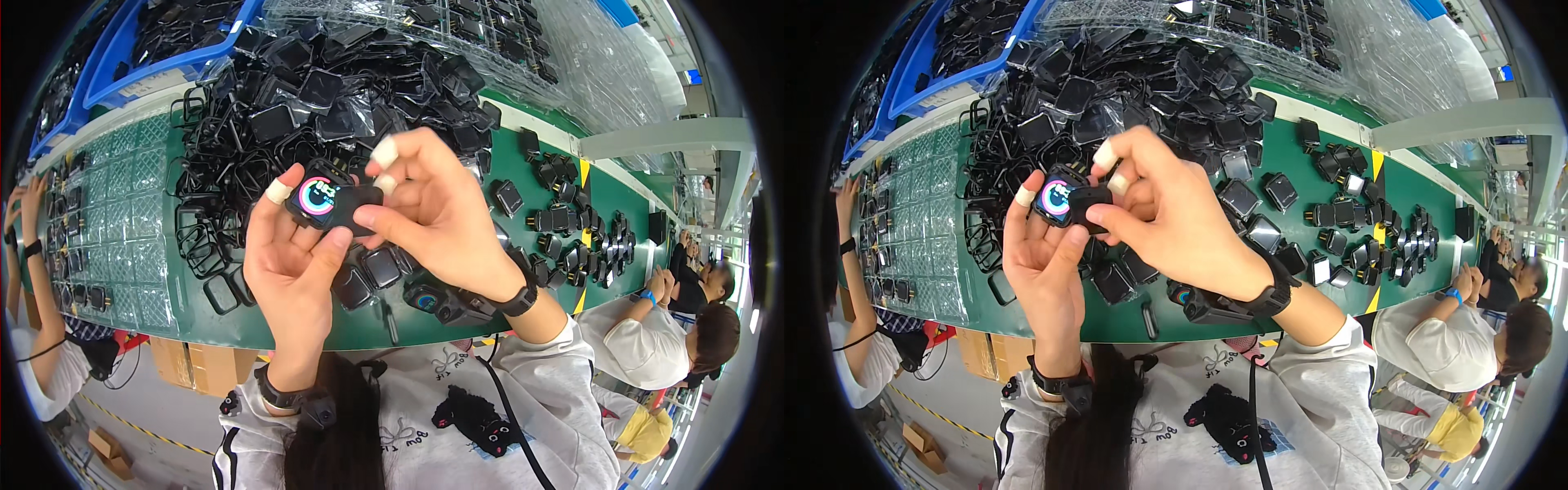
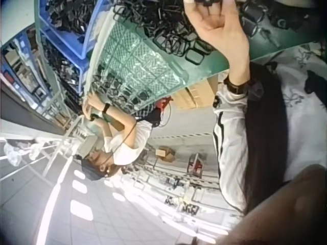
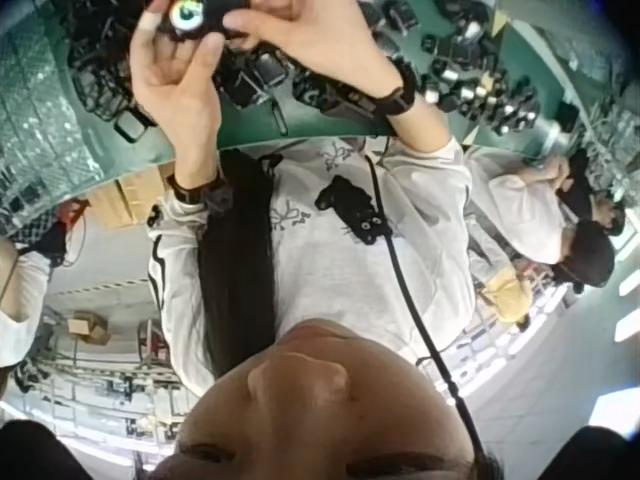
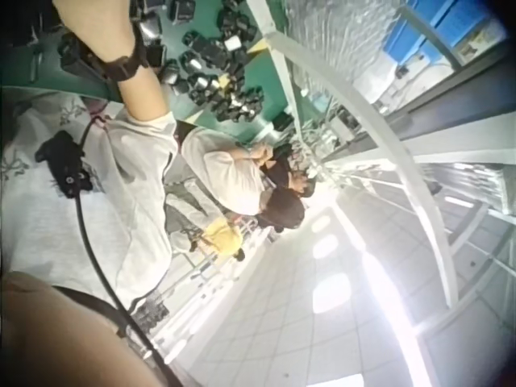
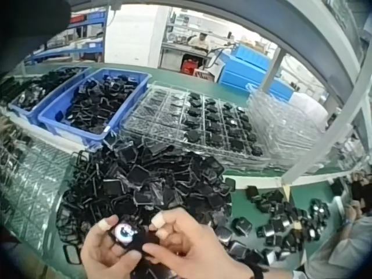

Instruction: Inspecting and assembling components of smartwatches on a production line.

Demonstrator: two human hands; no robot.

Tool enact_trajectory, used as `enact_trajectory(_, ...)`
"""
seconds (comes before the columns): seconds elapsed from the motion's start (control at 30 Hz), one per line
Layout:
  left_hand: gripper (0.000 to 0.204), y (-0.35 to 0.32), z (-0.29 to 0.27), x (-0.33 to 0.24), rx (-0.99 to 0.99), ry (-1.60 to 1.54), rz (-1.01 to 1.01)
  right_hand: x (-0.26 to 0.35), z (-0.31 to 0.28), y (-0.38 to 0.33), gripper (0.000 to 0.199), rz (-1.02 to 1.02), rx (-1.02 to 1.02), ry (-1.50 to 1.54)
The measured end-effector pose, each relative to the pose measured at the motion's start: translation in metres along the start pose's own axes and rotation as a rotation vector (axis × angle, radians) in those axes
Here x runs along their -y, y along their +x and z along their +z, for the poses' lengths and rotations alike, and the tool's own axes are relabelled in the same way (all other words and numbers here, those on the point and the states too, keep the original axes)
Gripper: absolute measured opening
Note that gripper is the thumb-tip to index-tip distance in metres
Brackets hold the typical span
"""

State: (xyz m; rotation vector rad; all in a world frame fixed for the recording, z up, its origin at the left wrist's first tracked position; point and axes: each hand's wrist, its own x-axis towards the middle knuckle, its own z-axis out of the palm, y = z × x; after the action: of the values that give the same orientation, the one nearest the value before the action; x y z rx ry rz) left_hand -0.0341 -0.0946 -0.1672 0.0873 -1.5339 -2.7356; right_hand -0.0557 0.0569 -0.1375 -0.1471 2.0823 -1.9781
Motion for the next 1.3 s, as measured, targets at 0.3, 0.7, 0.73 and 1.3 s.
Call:
enact_trajectory(0.3,0.055,0.002,-0.012,-0.022,0.095,-0.008,-0.051,0.002,-0.016,0.0,0.029,-0.651,-0.016,-0.577)
enact_trajectory(0.7,0.053,-0.003,-0.003,-0.03,0.122,-0.017,-0.126,-0.008,-0.025,-0.004,0.018,-1.096,0.046,-0.685)
enact_trajectory(0.73,0.053,-0.003,-0.003,-0.029,0.133,-0.005,-0.12,-0.007,-0.025,-0.005,0.018,-1.096,0.04,-0.687)
enact_trajectory(1.3,0.052,-0.013,0.009,-0.018,0.35,0.099,-0.113,0.022,-0.019,-0.015,0.026,-0.42,-0.015,-0.427)
